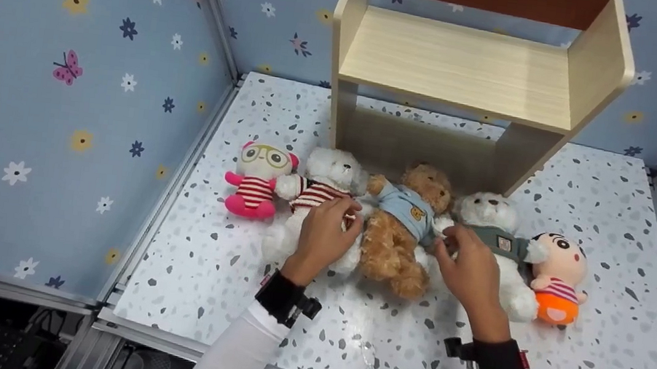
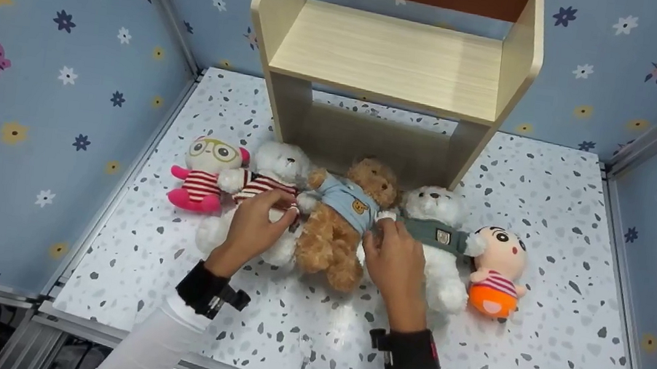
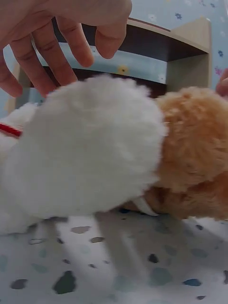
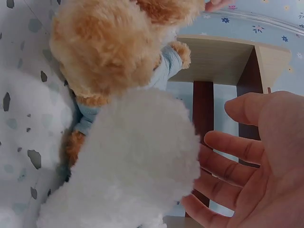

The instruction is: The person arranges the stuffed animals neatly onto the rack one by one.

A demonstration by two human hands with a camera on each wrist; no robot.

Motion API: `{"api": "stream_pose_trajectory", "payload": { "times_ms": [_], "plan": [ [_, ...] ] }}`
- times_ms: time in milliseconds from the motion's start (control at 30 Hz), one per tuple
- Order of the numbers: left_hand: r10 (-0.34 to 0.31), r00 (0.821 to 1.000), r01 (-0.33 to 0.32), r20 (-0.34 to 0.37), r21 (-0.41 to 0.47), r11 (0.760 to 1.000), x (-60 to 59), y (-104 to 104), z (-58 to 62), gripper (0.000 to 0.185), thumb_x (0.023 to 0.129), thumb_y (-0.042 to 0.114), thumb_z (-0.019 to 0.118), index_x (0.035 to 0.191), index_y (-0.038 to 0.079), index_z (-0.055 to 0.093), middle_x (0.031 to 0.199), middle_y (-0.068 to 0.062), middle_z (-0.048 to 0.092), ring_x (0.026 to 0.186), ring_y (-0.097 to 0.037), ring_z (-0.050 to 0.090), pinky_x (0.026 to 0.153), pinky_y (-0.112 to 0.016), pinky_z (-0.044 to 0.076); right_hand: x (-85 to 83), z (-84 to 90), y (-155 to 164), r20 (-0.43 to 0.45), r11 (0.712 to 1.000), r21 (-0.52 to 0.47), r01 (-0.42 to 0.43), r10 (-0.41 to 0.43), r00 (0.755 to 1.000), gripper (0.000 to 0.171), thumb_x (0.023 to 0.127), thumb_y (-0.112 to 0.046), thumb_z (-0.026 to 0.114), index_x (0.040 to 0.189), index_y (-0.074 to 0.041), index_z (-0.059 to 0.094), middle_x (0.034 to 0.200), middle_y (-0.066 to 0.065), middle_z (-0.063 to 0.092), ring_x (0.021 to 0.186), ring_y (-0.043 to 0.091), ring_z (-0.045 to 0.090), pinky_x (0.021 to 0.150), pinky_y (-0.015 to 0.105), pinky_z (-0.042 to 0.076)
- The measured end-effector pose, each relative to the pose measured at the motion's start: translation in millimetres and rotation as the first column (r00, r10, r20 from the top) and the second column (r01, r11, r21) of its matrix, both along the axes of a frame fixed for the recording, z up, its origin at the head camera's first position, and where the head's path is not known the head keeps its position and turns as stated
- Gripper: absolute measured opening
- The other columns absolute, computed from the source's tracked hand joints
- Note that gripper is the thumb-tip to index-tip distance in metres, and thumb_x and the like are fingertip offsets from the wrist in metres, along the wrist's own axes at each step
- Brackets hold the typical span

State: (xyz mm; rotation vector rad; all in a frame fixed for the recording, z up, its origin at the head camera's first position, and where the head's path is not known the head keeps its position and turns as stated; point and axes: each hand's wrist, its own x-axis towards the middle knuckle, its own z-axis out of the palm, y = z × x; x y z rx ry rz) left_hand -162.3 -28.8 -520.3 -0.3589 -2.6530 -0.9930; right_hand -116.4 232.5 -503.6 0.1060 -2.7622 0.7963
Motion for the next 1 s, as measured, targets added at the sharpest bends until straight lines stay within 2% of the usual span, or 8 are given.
{"api": "stream_pose_trajectory", "payload": {
  "times_ms": [133, 233, 433, 633, 733, 833, 933, 1000],
  "plan": [
    [-0.035, 0.999, 0.034, 0.042, 0.014, 0.999, 5.6, 9, -1.4, 0.015, 0.087, 0.025, 0.065, 0.099, 0.017, 0.069, 0.083, 0.0, 0.069, 0.075, -0.014, 0.064, 0.066, -0.032, 0.05, 3.8, -4.3, -5, 0.069, 0.999, -0.013, -0.03, 0.031, 0.997, 0.02, 0.09, -0.027, 0.066, 0.102, -0.011, 0.066, 0.091, 0.004, 0.067, 0.073, 0.021, 0.063, 0.064, 0.041, 0.049],
    [-0.048, 0.998, 0.048, 0.04, 0.002, 0.999, 8.1, 15, -2.6, 0.015, 0.086, 0.025, 0.066, 0.099, 0.017, 0.07, 0.086, 0.0, 0.07, 0.076, -0.014, 0.065, 0.068, -0.033, 0.051, 5.4, -6.0, -7, 0.087, 0.999, -0.019, -0.04, 0.041, 0.995, 0.018, 0.09, -0.027, 0.065, 0.1, -0.013, 0.066, 0.093, 0.004, 0.068, 0.08, 0.022, 0.066, 0.07, 0.042, 0.052],
    [-0.063, 0.997, 0.066, 0.052, -0.06, 0.996, 12.6, 24, -8.4, 0.023, 0.086, 0.028, 0.066, 0.106, 0.016, 0.069, 0.087, 0.002, 0.071, 0.074, -0.014, 0.066, 0.064, -0.03, 0.052, 9.9, -12.3, -12, 0.042, 0.996, -0.054, -0.074, 0.076, 0.996, 0.012, 0.091, -0.025, 0.064, 0.098, -0.015, 0.064, 0.094, 0.002, 0.065, 0.084, 0.02, 0.065, 0.074, 0.041, 0.052],
    [-0.11, 0.987, 0.124, 0.115, -0.119, 0.985, 17.2, 31, -17.7, 0.037, 0.087, 0.039, 0.065, 0.114, 0.013, 0.066, 0.099, 0.0, 0.071, 0.066, -0.009, 0.061, 0.057, -0.018, 0.048, 15.7, -23.1, -16, -0.01, 0.995, -0.06, -0.076, 0.076, 0.997, 0.009, 0.089, -0.023, 0.066, 0.094, -0.016, 0.064, 0.094, 0.001, 0.06, 0.083, 0.021, 0.063, 0.071, 0.039, 0.05],
    [-0.094, 0.985, 0.118, 0.143, -0.167, 0.979, 18.2, 33, -19.5, 0.049, 0.087, 0.051, 0.062, 0.119, 0.014, 0.065, 0.105, 0.0, 0.07, 0.066, -0.008, 0.06, 0.06, -0.021, 0.05, 16.7, -27.3, -18, -0.014, 0.996, -0.059, -0.074, 0.073, 0.997, 0.008, 0.089, -0.022, 0.067, 0.094, -0.016, 0.064, 0.093, 0.001, 0.058, 0.08, 0.022, 0.062, 0.068, 0.038, 0.049],
    [-0.073, 0.982, 0.107, 0.177, -0.192, 0.975, 18.5, 35, -19.3, 0.059, 0.084, 0.059, 0.061, 0.124, 0.016, 0.063, 0.114, -0.001, 0.068, 0.075, -0.012, 0.064, 0.071, -0.029, 0.054, 17.5, -32.1, -19, -0.016, 0.996, -0.053, -0.075, 0.075, 0.997, 0.009, 0.088, -0.019, 0.068, 0.094, -0.016, 0.063, 0.091, 0.002, 0.058, 0.074, 0.021, 0.06, 0.064, 0.037, 0.047],
    [-0.056, 0.975, 0.098, 0.214, -0.193, 0.976, 18.7, 37, -18.5, 0.061, 0.083, 0.059, 0.062, 0.126, 0.017, 0.062, 0.123, -0.002, 0.066, 0.082, -0.015, 0.067, 0.077, -0.033, 0.055, 18.5, -37.2, -20, -0.015, 0.996, -0.046, -0.073, 0.073, 0.997, 0.009, 0.087, -0.018, 0.069, 0.093, -0.015, 0.063, 0.089, 0.004, 0.059, 0.069, 0.018, 0.058, 0.062, 0.035, 0.046],
    [-0.045, 0.97, 0.093, 0.239, -0.196, 0.976, 19.0, 37, -18.1, 0.061, 0.083, 0.058, 0.063, 0.128, 0.017, 0.06, 0.126, -0.001, 0.065, 0.081, -0.016, 0.067, 0.074, -0.031, 0.055, 18.8, -40.4, -21, -0.008, 0.997, -0.038, -0.067, 0.067, 0.998, 0.009, 0.087, -0.018, 0.069, 0.093, -0.014, 0.063, 0.089, 0.004, 0.06, 0.066, 0.016, 0.056, 0.06, 0.035, 0.045]
  ]
}}
